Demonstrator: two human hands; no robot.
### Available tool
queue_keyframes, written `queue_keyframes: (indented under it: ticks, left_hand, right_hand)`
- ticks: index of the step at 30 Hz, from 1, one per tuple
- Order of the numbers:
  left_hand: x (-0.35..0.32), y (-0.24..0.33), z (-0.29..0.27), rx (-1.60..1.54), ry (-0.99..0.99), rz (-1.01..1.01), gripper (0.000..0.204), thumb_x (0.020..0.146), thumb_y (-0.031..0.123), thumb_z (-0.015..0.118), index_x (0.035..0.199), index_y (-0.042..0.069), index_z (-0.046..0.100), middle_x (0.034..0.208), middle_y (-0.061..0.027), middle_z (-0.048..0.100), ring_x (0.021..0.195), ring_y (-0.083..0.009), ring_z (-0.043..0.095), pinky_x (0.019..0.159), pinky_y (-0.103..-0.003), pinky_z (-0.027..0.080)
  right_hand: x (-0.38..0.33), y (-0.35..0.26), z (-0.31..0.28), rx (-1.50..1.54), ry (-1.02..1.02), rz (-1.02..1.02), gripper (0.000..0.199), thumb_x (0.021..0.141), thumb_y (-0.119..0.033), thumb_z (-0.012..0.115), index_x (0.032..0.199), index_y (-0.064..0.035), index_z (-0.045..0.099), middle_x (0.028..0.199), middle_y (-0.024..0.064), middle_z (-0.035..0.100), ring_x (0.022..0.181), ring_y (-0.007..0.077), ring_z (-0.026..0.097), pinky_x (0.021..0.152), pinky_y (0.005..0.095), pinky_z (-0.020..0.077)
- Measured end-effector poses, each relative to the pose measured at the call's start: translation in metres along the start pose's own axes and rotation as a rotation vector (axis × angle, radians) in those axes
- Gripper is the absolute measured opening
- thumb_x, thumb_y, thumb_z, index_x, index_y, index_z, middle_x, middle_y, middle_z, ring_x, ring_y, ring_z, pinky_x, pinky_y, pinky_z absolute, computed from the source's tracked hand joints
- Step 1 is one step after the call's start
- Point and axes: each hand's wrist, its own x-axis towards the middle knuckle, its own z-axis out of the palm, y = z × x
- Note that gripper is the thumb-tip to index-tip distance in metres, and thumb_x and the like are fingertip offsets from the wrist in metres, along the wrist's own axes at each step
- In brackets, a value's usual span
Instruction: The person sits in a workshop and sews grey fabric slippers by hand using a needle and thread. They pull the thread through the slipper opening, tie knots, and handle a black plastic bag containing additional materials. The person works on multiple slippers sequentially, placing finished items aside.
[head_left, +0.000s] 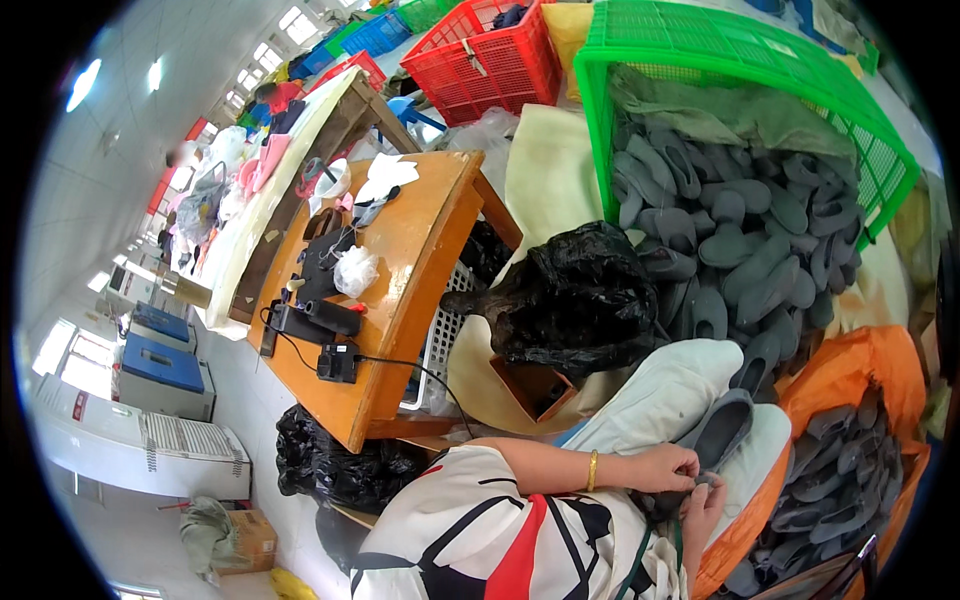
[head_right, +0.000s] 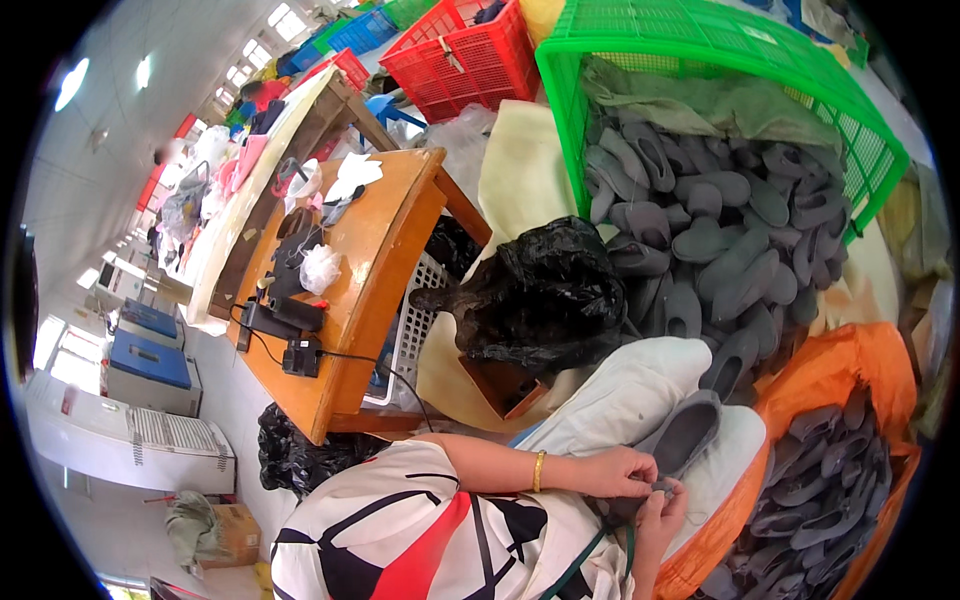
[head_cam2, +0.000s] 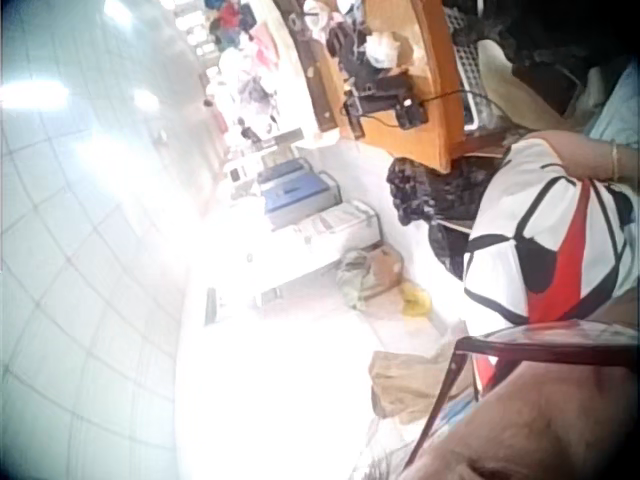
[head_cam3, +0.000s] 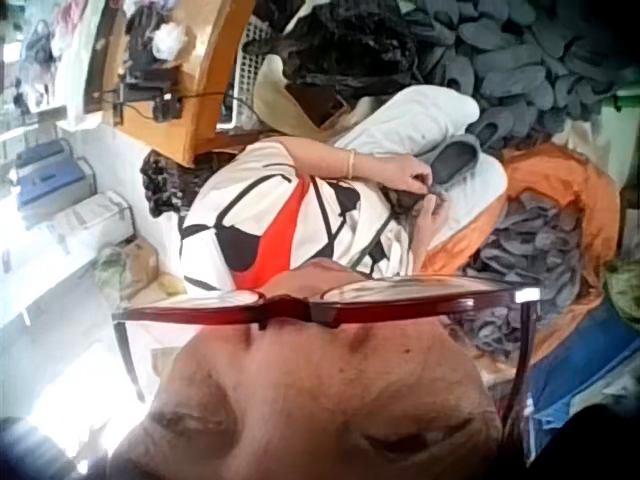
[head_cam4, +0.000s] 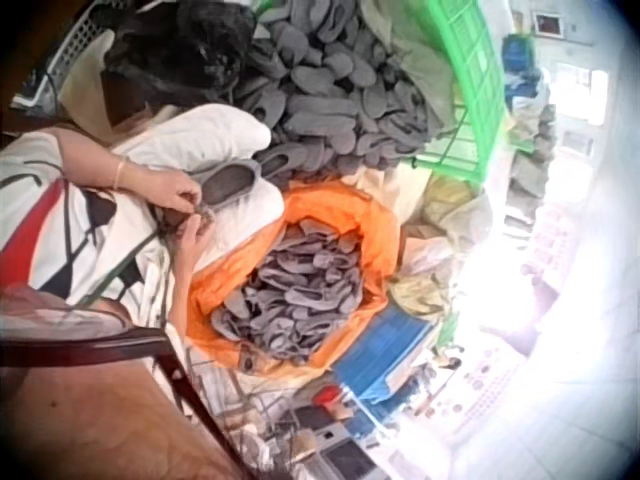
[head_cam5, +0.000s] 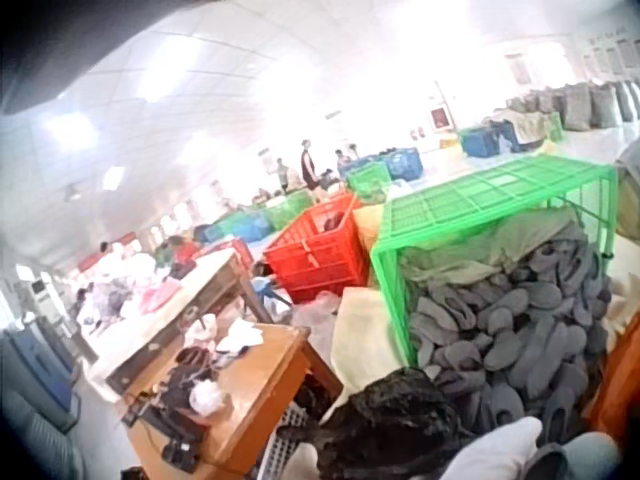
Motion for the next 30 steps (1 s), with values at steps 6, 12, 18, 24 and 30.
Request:
queue_keyframes:
  ticks: [6, 12, 18, 24, 30]
  left_hand:
    - [0.013, -0.022, 0.005, -0.079, -0.02, 0.038, 0.02, 0.087, 0.02, 0.071, 0.091, 0.002, 0.063, 0.076, -0.0007, 0.062, 0.065, -0.0061, 0.054, 0.051, -0.024, 0.044]
    - [0.017, -0.023, 0.005, -0.094, -0.019, 0.034, 0.02, 0.085, 0.021, 0.07, 0.087, 0.002, 0.063, 0.072, 0.0002, 0.06, 0.06, -0.0063, 0.053, 0.05, -0.024, 0.043]
    - [0.012, -0.019, 0.007, -0.097, -0.015, 0.026, 0.018, 0.086, 0.02, 0.066, 0.092, 0.004, 0.058, 0.073, 0.0006, 0.058, 0.056, -0.0067, 0.051, 0.049, -0.025, 0.042]
    - [0.001, 0.005, -0.001, -0.095, -0.047, -0.032, 0.019, 0.088, 0.021, 0.065, 0.097, 0.005, 0.058, 0.077, 0.0003, 0.059, 0.056, -0.0066, 0.051, 0.049, -0.024, 0.042]
    - [0.003, 0.027, -0.011, 0.029, -0.119, 0.009, 0.02, 0.088, 0.022, 0.067, 0.098, 0.005, 0.064, 0.077, 0.0, 0.06, 0.061, -0.0086, 0.054, 0.055, -0.025, 0.045]
  right_hand:
    - [0.014, 0.009, -0.002, -0.046, 0.045, -0.01, 0.019, 0.097, -0.012, 0.057, 0.113, -0.0054, 0.049, 0.07, -0.0045, 0.048, 0.051, 0.002, 0.04, 0.045, 0.0184, 0.0279]
    - [0.008, -0.033, 0.012, -0.044, -0.03, 0.171, 0.018, 0.1, -0.017, 0.052, 0.115, -0.0059, 0.052, 0.068, -0.0027, 0.051, 0.052, 0.0034, 0.044, 0.045, 0.0184, 0.0327]
    - [0.033, -0.038, -0.02, -0.476, -0.018, -0.067, 0.023, 0.103, -0.022, 0.051, 0.11, -0.0042, 0.062, 0.064, -0.002, 0.052, 0.05, 0.0039, 0.047, 0.042, 0.0185, 0.035]
    - [0.047, -0.006, -0.024, -0.518, -0.16, -0.072, 0.025, 0.099, -0.018, 0.055, 0.081, -0.001, 0.059, 0.068, -0.0012, 0.057, 0.059, 0.0098, 0.048, 0.053, 0.0272, 0.0388]
    - [0.034, -0.016, -0.013, -0.022, -0.075, 0.157, 0.021, 0.099, -0.021, 0.057, 0.082, -0.0093, 0.059, 0.064, -0.0038, 0.054, 0.049, 0.0048, 0.044, 0.044, 0.0212, 0.0332]
